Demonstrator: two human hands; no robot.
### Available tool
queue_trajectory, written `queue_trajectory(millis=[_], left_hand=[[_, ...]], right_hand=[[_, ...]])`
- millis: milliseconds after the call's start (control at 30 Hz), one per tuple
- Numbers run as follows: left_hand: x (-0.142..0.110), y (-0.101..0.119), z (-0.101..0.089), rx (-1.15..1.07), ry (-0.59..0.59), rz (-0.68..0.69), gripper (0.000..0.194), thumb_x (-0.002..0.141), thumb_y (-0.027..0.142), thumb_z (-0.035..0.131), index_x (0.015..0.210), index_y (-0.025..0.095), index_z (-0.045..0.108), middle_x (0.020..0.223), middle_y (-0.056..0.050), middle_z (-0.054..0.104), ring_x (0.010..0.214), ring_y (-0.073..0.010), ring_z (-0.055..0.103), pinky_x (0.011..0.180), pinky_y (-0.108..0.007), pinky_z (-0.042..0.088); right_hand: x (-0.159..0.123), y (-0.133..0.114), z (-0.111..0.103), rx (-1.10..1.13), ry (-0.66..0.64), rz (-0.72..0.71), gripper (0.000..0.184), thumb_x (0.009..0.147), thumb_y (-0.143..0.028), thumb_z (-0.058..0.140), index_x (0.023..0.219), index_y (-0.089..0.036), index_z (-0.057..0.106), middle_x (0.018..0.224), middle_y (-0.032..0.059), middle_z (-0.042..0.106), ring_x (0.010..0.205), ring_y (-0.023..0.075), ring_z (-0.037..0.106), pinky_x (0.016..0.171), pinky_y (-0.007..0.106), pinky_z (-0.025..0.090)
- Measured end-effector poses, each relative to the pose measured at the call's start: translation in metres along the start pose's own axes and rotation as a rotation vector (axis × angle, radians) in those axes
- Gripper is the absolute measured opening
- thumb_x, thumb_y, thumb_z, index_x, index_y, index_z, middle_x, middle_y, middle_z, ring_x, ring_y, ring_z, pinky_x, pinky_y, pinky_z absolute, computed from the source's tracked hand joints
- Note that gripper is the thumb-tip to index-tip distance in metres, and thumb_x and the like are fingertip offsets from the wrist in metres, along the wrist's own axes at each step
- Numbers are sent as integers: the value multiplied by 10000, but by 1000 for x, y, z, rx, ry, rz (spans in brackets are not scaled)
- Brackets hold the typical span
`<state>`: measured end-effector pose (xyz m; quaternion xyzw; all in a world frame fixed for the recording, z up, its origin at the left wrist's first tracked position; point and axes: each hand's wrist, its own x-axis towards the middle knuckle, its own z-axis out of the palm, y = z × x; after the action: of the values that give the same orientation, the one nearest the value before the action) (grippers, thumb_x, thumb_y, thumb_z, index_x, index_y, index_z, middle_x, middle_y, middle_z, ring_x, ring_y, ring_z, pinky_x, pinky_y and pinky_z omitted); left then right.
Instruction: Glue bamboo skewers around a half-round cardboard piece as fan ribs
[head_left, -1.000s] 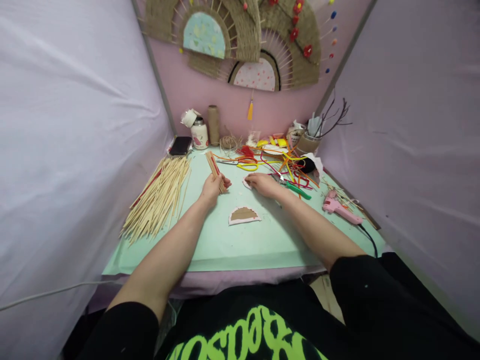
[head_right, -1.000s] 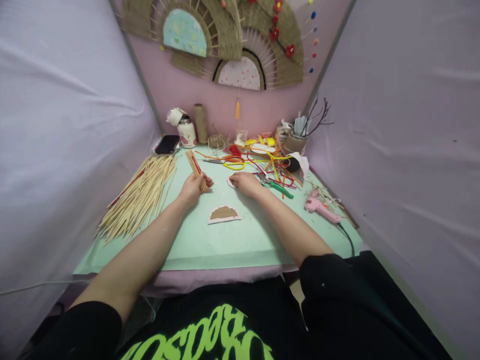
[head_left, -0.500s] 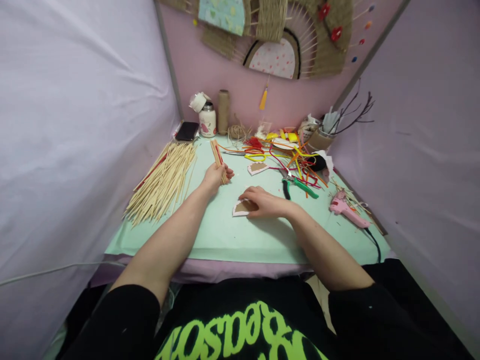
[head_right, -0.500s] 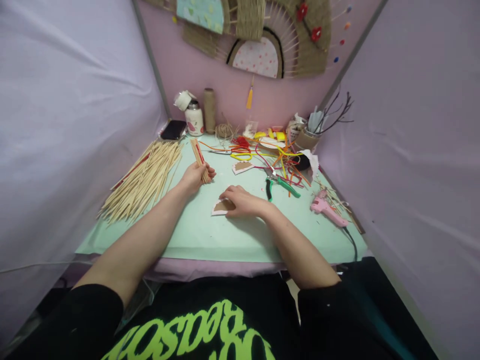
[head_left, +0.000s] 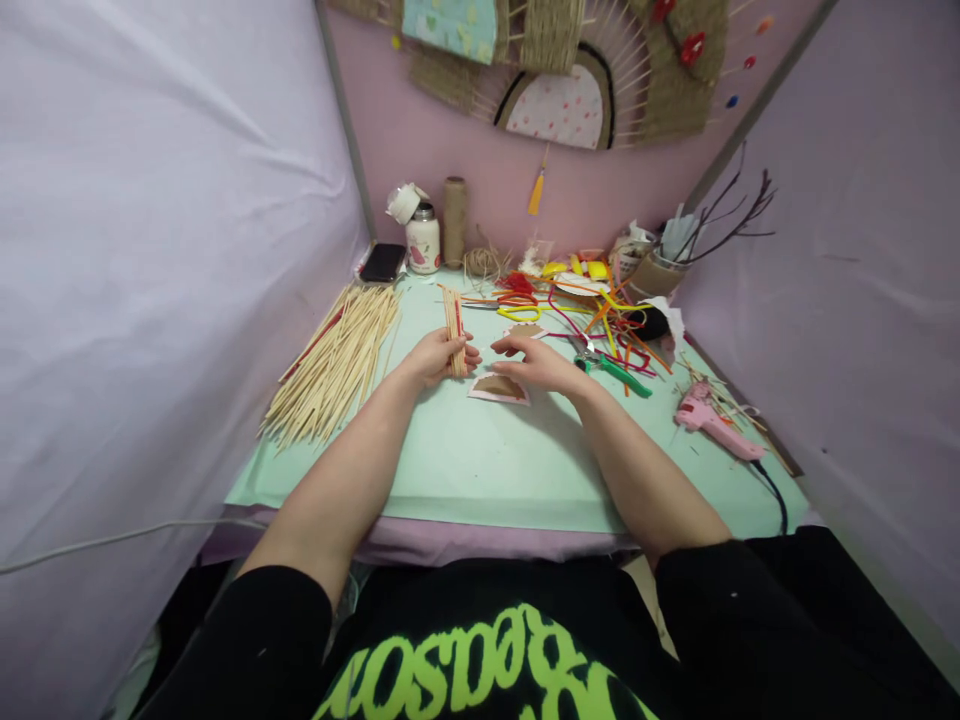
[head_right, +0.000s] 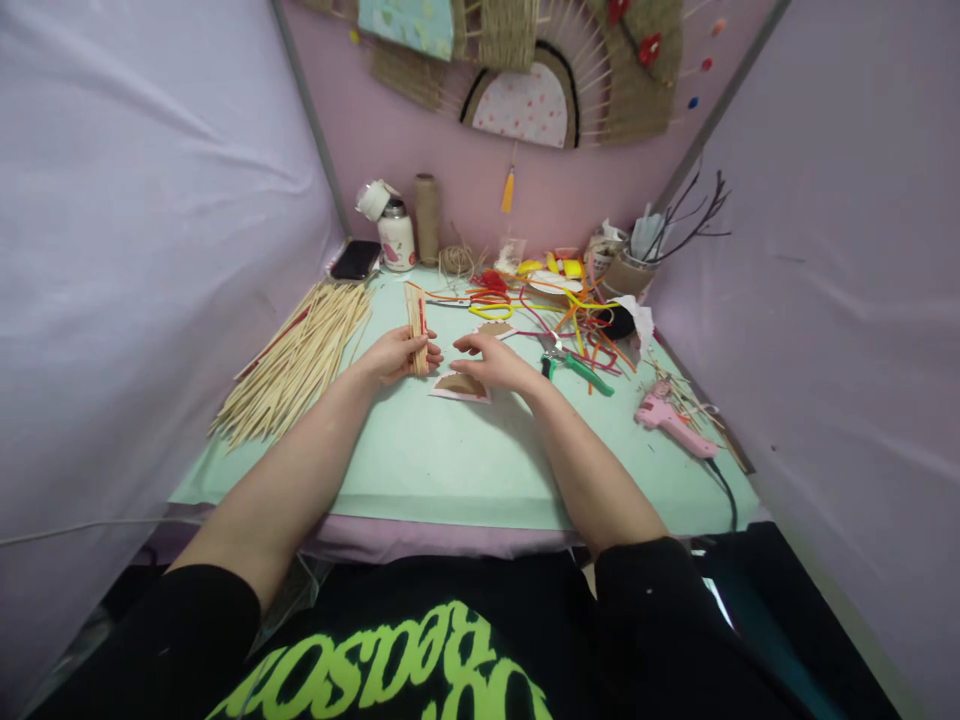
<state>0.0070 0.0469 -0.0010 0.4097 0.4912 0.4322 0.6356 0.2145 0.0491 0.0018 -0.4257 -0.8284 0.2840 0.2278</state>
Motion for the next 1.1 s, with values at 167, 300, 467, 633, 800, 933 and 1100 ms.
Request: queue_trajectory(millis=[167,300,467,633,800,933,1100], left_hand=[[2,4,-8,244,80,43,72,927,147,488,864,181,491,652,-17,620,546,-150,617,574,-283,515],[5,4,-20,680,239,226,131,876,162,538,756,204,504,660,-29,609,636,-184,627,683,-303,506],[21,8,-19,1104,376,254,139,802,230,631,692,207,551,809,-136,674,988,-310,653,877,-365,479],[53,19,3,1126,454,195,135,773,308,664,710,192,639,821,-186,684,1030,-365,645,915,-436,485],[62,22,16,1211,512,170,178,833,280,565,822,158,693,952,-264,672,1123,-417,587,935,-543,458],[56,22,17,1310,496,170,164,832,216,539,825,150,688,1027,-277,653,1167,-415,553,941,-543,447],[52,28,16,1331,462,178,114,776,155,570,737,156,677,930,-251,679,1111,-401,603,926,-497,459]], right_hand=[[-3,11,10,-35,126,50,262,856,-283,632,1078,-165,706,1085,89,724,1002,216,652,929,366,484],[-9,24,-3,-125,211,22,260,844,-267,651,1084,-189,715,1143,102,712,1072,247,638,971,410,473],[-26,42,-47,-226,370,93,273,862,-307,635,1089,-180,718,1140,138,709,1109,286,629,1005,463,458],[-54,66,-80,-158,587,213,302,860,-372,608,1069,-182,714,1092,117,730,1005,260,668,942,437,502],[-72,81,-95,-47,726,284,310,845,-386,596,1034,-169,712,1057,116,742,959,249,682,920,428,514],[-73,81,-96,-20,732,293,306,835,-385,606,1034,-180,714,1032,105,749,929,240,687,914,424,518],[-75,80,-99,-24,718,304,286,826,-370,616,1016,-184,720,1014,97,753,905,230,691,890,410,529]])
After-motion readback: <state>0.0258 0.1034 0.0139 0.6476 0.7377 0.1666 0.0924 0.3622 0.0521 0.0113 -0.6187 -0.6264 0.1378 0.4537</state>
